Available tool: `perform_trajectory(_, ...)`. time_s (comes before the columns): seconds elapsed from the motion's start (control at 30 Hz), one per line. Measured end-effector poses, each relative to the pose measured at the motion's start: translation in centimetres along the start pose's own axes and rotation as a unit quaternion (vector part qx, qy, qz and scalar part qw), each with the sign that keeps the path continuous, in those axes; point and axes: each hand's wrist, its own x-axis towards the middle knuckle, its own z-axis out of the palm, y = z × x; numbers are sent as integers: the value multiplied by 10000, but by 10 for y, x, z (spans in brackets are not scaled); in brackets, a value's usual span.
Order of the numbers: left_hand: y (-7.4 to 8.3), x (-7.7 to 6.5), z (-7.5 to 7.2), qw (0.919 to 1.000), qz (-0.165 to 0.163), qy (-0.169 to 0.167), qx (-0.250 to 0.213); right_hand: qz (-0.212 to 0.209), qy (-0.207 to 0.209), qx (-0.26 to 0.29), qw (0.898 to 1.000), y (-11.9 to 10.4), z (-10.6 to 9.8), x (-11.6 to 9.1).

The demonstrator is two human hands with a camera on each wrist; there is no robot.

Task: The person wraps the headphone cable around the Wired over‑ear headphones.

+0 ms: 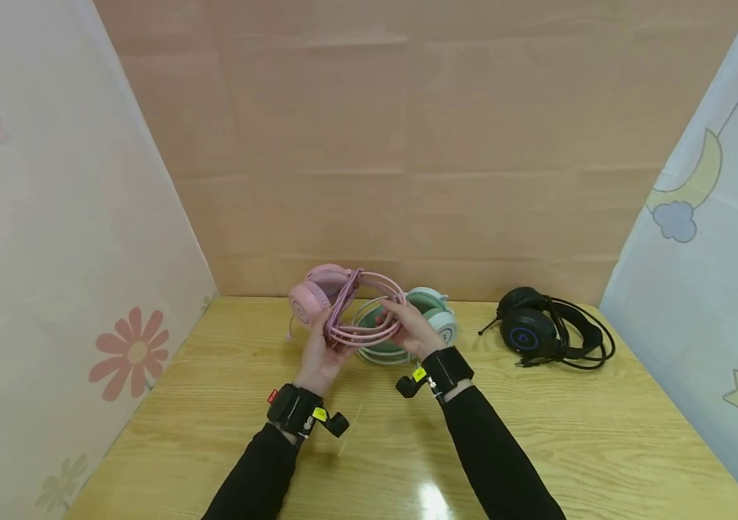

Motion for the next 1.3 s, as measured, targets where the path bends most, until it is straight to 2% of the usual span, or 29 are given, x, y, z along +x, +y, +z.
perform_trajectory(0.17, 15, 2, -10, 9997, 115, 101, -203, -151, -204, -1, 9997, 10, 16, 8)
perform_trajectory(0.4, 31, 8, -26, 9984, 428, 297, -200, -377, 151, -201, 9990, 35, 40, 23)
perform_trajectory(0.63, 53, 16, -44, 9968, 559, 567, -25, -310, 290, -423, 9982, 59, 63, 39)
perform_trajectory(0.83, 60, 21, -59, 9942, 717, 799, 49, -100, 320, -743, 9967, 72, 67, 46)
perform_trajectory(1.03, 65, 19, -66, 9919, 748, 1003, 218, 272, -229, -933, 9950, 81, 69, 46)
perform_trajectory(1.17, 65, 19, -71, 9914, 805, 996, 256, 399, -358, -1055, 9930, 86, 69, 46)
perform_trajectory(1.3, 64, 23, -80, 9926, 884, 810, 213, 596, -316, -1077, 9919, 89, 68, 44)
